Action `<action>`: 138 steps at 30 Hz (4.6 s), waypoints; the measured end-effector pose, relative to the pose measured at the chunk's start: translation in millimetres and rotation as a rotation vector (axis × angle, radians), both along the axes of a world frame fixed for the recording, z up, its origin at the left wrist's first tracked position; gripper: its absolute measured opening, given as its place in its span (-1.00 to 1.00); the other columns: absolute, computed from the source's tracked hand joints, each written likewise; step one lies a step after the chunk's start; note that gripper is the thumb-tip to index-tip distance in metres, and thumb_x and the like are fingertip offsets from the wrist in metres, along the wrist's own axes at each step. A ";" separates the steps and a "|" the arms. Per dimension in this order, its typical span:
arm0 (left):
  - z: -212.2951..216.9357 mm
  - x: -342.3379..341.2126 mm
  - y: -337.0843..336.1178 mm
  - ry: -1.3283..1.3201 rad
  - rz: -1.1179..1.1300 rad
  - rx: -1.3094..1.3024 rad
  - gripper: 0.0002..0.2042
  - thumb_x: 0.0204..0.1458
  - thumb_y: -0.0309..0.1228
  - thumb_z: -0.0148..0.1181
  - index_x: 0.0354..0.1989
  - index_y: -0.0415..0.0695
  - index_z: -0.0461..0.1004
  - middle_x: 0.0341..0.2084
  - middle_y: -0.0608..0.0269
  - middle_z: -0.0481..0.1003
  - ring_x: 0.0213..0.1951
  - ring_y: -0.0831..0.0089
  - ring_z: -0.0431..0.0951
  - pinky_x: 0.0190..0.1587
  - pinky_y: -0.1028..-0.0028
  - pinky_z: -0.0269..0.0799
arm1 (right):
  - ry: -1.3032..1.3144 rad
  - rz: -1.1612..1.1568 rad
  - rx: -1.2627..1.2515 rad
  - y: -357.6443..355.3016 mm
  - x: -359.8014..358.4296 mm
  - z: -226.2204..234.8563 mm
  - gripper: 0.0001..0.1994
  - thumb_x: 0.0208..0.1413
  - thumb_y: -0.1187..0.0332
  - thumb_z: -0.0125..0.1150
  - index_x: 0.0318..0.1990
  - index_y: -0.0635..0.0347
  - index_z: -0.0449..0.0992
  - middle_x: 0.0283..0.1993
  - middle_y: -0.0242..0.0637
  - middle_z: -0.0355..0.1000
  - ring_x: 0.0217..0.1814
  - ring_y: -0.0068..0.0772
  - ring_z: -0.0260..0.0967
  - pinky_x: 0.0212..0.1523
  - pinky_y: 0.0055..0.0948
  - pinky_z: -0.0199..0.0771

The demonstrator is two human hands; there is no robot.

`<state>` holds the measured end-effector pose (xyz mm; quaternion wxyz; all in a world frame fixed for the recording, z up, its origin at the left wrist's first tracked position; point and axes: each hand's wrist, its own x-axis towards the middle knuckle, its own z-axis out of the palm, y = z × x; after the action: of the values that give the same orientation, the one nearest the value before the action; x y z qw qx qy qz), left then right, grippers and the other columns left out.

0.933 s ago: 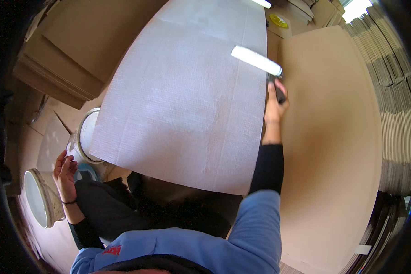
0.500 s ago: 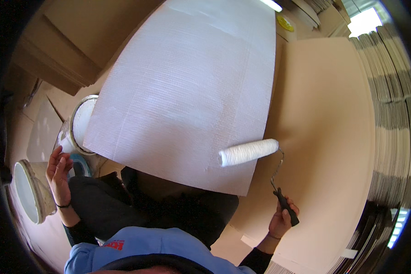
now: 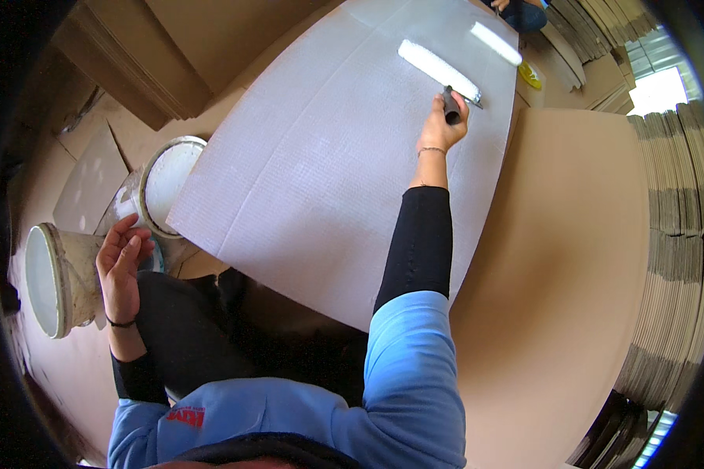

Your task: The person pours white glue onto a large board and spreads it evenly with a roller. They then place another board on top and press the edges to bond the pieces.

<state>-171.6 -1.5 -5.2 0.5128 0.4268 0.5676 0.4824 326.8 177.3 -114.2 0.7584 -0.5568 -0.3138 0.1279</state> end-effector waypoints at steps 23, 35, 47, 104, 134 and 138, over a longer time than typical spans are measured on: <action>-11.0 -54.2 -14.7 -0.125 0.018 0.098 -0.65 0.12 -0.45 0.09 0.07 -0.33 0.34 -0.25 0.21 0.53 -0.25 0.52 0.52 -0.14 0.56 0.42 | 0.204 0.557 -0.138 -364.9 30.8 62.2 -0.74 -0.15 0.57 0.16 -0.20 0.34 0.50 -0.04 0.04 0.42 0.21 0.02 0.25 0.30 -0.02 0.14; -19.0 -71.0 -16.2 -0.182 0.110 0.102 -0.61 0.08 -0.46 0.12 0.07 -0.37 0.31 -0.27 0.15 0.52 -0.27 0.45 0.55 -0.14 0.52 0.45 | -0.125 0.537 -0.080 -166.9 -236.9 57.8 -0.76 -0.16 0.63 0.25 -0.26 0.25 0.55 -0.15 -0.28 0.50 -0.09 -0.47 0.41 -0.07 -0.47 0.43; -2.9 -52.2 -37.2 -0.355 -0.032 0.176 -0.66 0.12 -0.51 0.10 0.07 -0.33 0.32 -0.28 0.22 0.51 -0.25 0.54 0.49 -0.10 0.56 0.38 | -0.821 0.812 -0.132 -335.1 -227.7 109.6 -0.76 -0.16 0.56 0.25 -0.26 0.36 0.47 -0.16 0.01 0.47 -0.02 0.00 0.47 0.02 -0.19 0.50; -23.9 -111.7 -38.9 -0.249 0.164 0.177 -0.65 0.15 -0.47 0.05 0.09 -0.35 0.32 -0.19 0.12 0.51 -0.20 0.45 0.53 -0.07 0.49 0.42 | -0.594 1.059 -0.211 -193.1 -279.3 141.7 -0.77 -0.13 0.49 0.30 -0.23 0.20 0.55 -0.18 -0.26 0.55 -0.09 -0.45 0.48 -0.01 -0.48 0.45; -14.6 -70.6 -28.3 -0.063 0.085 0.239 -0.69 0.13 -0.49 0.10 0.05 -0.29 0.37 -0.25 0.18 0.53 -0.24 0.51 0.53 -0.15 0.56 0.43 | -0.495 0.744 -0.491 -335.4 -47.4 333.1 -0.72 -0.35 0.62 0.25 -0.34 0.32 0.48 -0.36 -0.18 0.48 -0.19 -0.25 0.49 -0.12 -0.33 0.50; 15.7 -34.6 -64.0 -0.231 -0.234 0.314 -0.70 0.11 -0.43 0.13 0.00 -0.28 0.42 -0.29 0.20 0.53 -0.21 0.49 0.52 -0.10 0.52 0.40 | -0.538 0.564 -0.221 -292.4 -129.5 293.2 -0.73 -0.23 0.58 0.31 -0.27 0.29 0.49 -0.21 -0.11 0.53 -0.16 -0.32 0.48 -0.08 -0.42 0.47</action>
<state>-206.2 -65.5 10.4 0.5540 0.5063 0.3698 0.5477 197.3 -115.1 179.0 0.5202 -0.5406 -0.6258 0.2135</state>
